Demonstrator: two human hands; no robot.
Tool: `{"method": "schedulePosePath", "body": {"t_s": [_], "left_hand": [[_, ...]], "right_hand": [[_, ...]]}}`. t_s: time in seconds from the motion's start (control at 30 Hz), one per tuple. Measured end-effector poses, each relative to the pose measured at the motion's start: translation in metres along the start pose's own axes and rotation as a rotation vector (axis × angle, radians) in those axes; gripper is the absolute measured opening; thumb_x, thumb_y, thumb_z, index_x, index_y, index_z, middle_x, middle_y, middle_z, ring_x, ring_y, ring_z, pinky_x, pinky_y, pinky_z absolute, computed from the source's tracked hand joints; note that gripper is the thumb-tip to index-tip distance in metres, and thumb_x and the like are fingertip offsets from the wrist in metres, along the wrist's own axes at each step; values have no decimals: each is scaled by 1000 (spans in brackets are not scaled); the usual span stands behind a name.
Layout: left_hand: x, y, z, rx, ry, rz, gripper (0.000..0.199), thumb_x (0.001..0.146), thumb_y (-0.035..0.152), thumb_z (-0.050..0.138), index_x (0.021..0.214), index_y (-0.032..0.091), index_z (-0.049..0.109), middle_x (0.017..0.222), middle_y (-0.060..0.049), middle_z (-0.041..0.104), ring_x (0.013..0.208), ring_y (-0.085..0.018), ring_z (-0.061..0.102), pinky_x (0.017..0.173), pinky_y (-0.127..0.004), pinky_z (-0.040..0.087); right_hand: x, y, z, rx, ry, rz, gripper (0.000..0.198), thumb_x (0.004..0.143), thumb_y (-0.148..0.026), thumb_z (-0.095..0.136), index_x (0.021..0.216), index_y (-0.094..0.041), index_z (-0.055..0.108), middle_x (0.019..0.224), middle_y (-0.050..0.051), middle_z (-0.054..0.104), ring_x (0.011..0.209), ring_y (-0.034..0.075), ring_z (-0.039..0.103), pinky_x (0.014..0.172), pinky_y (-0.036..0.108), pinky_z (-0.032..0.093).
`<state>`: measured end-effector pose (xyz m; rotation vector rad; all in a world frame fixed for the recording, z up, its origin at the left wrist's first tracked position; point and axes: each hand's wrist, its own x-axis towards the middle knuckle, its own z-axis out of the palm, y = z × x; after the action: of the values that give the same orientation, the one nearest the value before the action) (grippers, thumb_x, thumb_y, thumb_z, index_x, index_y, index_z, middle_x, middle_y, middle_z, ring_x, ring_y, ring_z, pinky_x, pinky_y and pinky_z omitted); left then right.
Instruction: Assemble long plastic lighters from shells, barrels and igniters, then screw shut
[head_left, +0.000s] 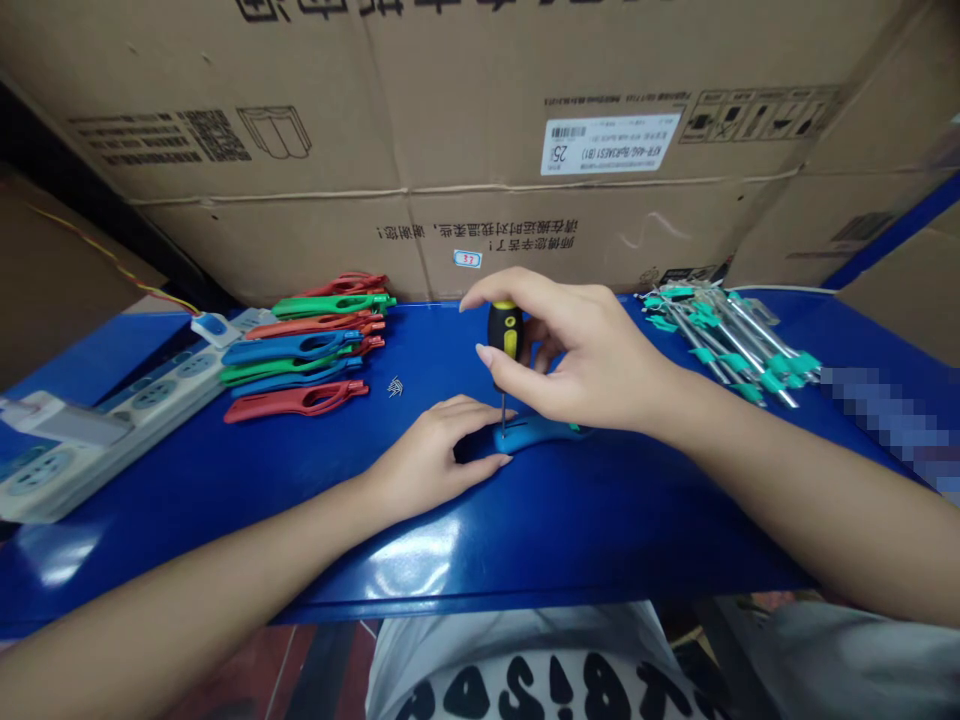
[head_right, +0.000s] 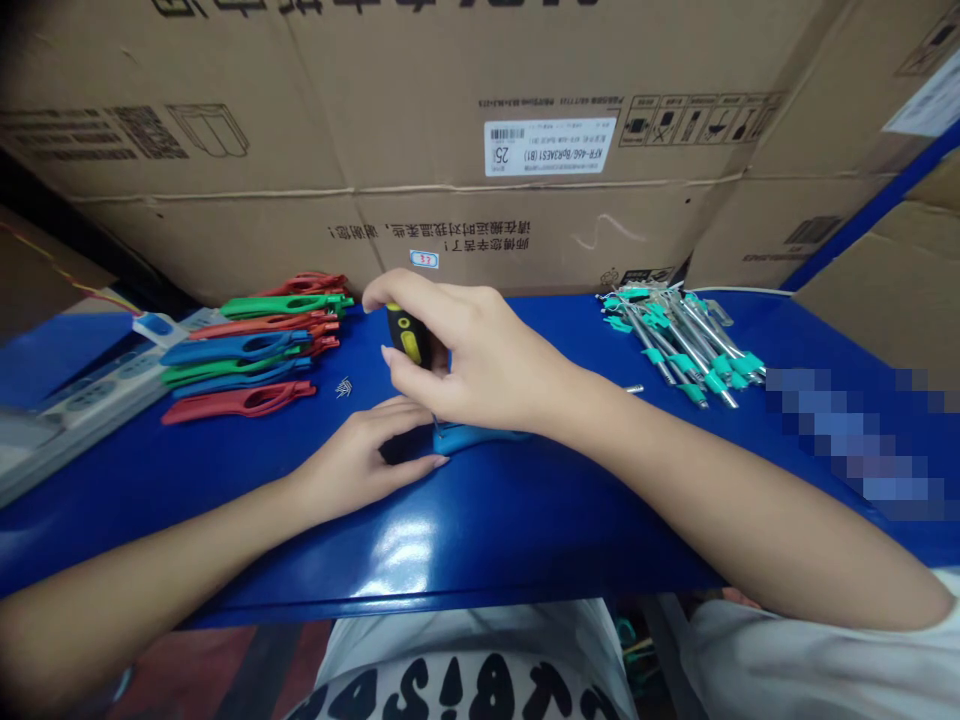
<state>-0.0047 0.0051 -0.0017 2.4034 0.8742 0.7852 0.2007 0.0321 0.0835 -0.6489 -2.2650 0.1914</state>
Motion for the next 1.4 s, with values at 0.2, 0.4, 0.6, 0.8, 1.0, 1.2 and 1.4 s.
{"method": "schedulePosePath", "body": {"t_s": [0.2, 0.4, 0.6, 0.8, 1.0, 1.2, 1.4], "left_hand": [[0, 3, 0, 26, -2, 19, 34, 90, 28, 72, 122, 18, 66, 122, -9, 74, 115, -26, 66, 103, -44, 50], [-1, 3, 0, 2, -7, -11, 27, 90, 26, 72, 116, 20, 64, 117, -7, 73, 111, -24, 66, 100, -41, 51], [0, 5, -1, -23, -16, -55, 15, 89, 25, 72, 100, 21, 62, 104, -4, 71, 102, -22, 66, 94, -37, 51], [0, 7, -1, -25, -8, -44, 14, 89, 25, 71, 100, 20, 62, 105, -4, 72, 103, -23, 66, 95, -38, 51], [-1, 6, -1, -20, -17, -45, 15, 90, 24, 71, 101, 20, 62, 104, -4, 71, 103, -21, 66, 96, -37, 50], [-1, 5, 0, -9, -13, -43, 16, 90, 26, 71, 102, 21, 62, 105, -4, 71, 103, -23, 66, 96, -39, 51], [-1, 6, -1, -17, -31, -46, 15, 91, 25, 70, 102, 21, 62, 105, -4, 71, 103, -21, 66, 96, -37, 50]], "right_hand": [[0, -4, -2, -31, -68, 7, 36, 92, -23, 57, 127, -17, 56, 112, 6, 70, 77, 14, 64, 75, 28, 55], [1, -14, -19, -67, -279, 18, 56, 94, -17, 51, 148, -19, 39, 142, 12, 57, 111, 22, 65, 89, 36, 55], [1, -13, -21, -192, -270, 49, 47, 93, -27, 62, 138, -20, 50, 123, 9, 69, 101, 24, 68, 78, 32, 52], [2, -14, -18, -240, -233, 23, 48, 99, -39, 52, 144, -22, 48, 129, 10, 67, 111, 26, 66, 87, 36, 51], [2, -12, -20, -196, -228, 13, 40, 98, -36, 55, 134, -20, 57, 120, 9, 71, 102, 23, 68, 83, 33, 51], [2, -14, -16, -250, -185, 24, 41, 104, -38, 43, 138, -18, 54, 117, 10, 72, 96, 21, 69, 77, 31, 49], [3, -10, -17, -198, -187, 54, 35, 101, -40, 52, 127, -18, 61, 102, 6, 75, 83, 18, 68, 73, 28, 48]]}}
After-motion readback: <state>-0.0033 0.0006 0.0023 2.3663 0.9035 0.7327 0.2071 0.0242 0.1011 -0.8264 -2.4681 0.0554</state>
